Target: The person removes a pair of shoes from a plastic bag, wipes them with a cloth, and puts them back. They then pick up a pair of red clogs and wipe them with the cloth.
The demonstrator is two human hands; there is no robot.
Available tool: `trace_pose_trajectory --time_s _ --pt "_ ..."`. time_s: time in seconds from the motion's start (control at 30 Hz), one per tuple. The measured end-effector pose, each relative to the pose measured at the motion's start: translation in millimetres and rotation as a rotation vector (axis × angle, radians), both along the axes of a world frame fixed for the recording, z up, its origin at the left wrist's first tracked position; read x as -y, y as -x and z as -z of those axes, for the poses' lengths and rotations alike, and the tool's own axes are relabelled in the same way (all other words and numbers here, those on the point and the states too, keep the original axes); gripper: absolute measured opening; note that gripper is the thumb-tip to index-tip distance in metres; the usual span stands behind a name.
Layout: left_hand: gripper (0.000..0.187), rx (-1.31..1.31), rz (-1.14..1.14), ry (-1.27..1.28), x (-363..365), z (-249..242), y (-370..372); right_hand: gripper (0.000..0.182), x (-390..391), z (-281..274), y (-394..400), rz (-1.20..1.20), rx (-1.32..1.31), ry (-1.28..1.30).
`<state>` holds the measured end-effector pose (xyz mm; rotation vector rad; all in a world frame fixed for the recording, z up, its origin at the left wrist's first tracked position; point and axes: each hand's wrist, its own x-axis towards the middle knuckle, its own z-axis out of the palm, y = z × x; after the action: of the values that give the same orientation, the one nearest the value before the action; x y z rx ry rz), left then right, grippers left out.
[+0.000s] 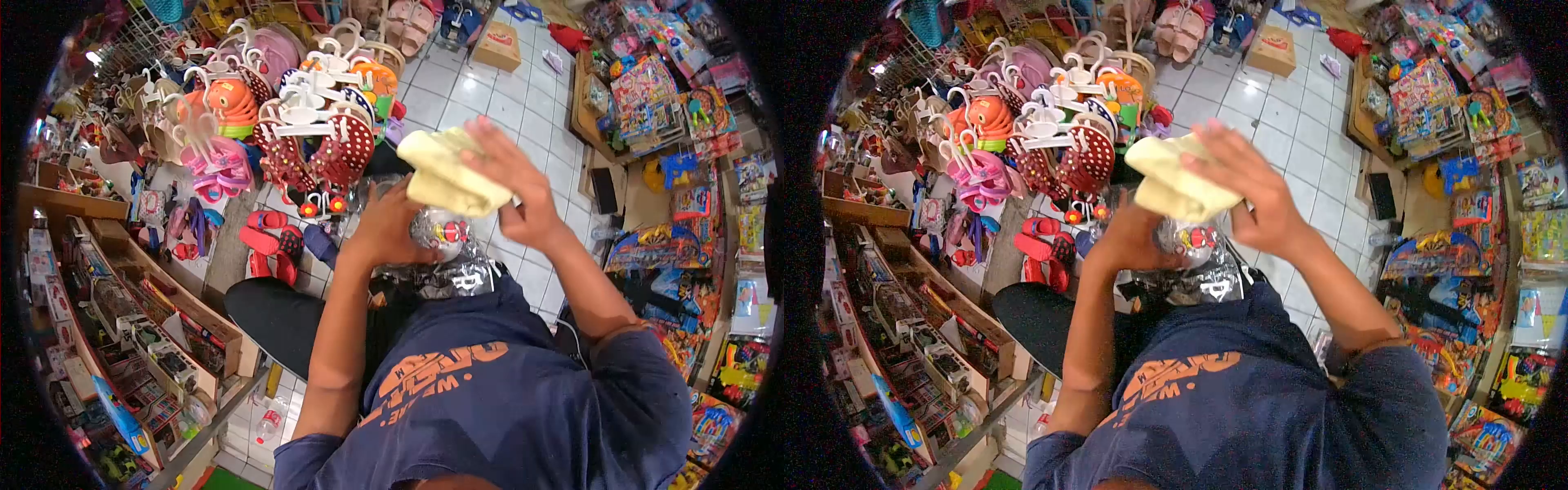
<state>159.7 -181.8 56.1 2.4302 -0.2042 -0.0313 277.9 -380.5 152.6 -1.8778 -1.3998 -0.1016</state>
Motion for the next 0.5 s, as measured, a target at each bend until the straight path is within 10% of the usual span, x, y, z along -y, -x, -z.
trace_pose_trajectory --time_s 0.13,0.5 --pt "0.103 -0.019 -0.014 0.056 -5 7 -1 0.075 -16 21 5 -0.195 -0.036 0.377" --pt "0.109 -0.08 -0.102 0.017 3 -8 -5 0.068 63 89 0 -0.182 -0.525 0.359"
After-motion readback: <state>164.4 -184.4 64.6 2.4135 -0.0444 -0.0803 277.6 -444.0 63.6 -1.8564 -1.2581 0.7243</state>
